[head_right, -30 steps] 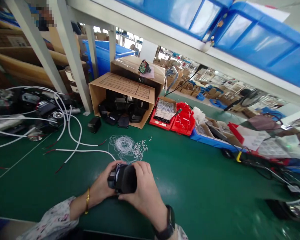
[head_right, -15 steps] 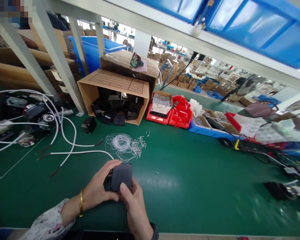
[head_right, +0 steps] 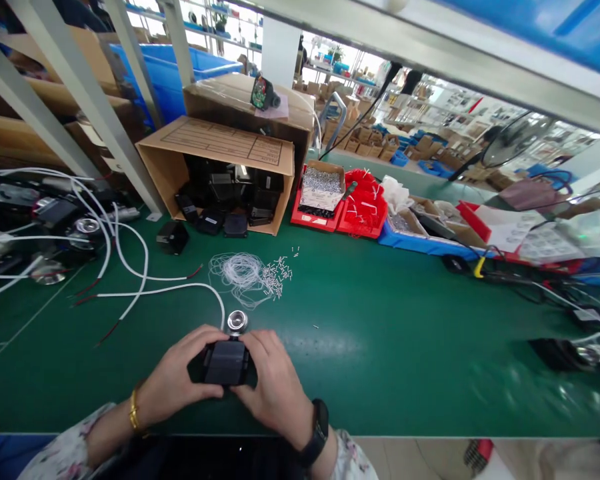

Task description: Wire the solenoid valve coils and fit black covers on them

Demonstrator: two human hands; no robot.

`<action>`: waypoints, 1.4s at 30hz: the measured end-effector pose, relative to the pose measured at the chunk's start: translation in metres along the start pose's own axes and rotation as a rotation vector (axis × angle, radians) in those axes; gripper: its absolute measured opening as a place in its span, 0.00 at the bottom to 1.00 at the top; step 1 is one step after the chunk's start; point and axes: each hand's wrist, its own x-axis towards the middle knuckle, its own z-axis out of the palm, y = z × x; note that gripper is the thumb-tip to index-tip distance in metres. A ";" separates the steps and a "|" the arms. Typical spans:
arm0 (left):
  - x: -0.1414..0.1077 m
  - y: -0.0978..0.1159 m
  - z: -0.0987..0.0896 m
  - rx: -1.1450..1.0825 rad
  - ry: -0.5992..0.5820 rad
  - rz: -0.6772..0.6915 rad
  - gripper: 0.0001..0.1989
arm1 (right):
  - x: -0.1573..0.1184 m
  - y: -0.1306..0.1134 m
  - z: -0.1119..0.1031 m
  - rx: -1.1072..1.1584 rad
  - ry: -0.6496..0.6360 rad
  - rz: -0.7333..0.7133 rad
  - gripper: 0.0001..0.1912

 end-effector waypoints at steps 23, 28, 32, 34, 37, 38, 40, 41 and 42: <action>0.011 0.007 0.022 0.197 0.421 0.035 0.32 | 0.008 -0.022 0.022 0.884 0.332 0.362 0.32; 0.015 0.003 0.011 0.119 0.324 0.198 0.29 | 0.003 -0.011 0.011 0.945 0.273 0.384 0.26; 0.013 0.001 0.014 0.090 0.297 0.217 0.30 | 0.005 -0.006 0.008 0.919 0.269 0.420 0.27; 0.014 0.000 0.015 0.084 0.290 0.222 0.30 | 0.006 -0.005 0.006 0.910 0.249 0.430 0.29; 0.016 0.000 0.017 0.096 0.256 0.234 0.30 | 0.007 -0.004 0.001 0.873 0.224 0.427 0.31; 0.017 0.000 0.017 0.104 0.243 0.234 0.30 | 0.007 -0.003 -0.002 0.849 0.219 0.419 0.32; 0.020 0.001 0.016 0.128 0.212 0.230 0.31 | 0.008 0.000 -0.007 0.792 0.201 0.392 0.32; 0.020 0.002 0.016 0.143 0.196 0.226 0.32 | 0.008 0.001 -0.010 0.758 0.185 0.377 0.32; 0.021 0.004 0.016 0.158 0.180 0.221 0.33 | 0.008 0.003 -0.012 0.722 0.167 0.363 0.32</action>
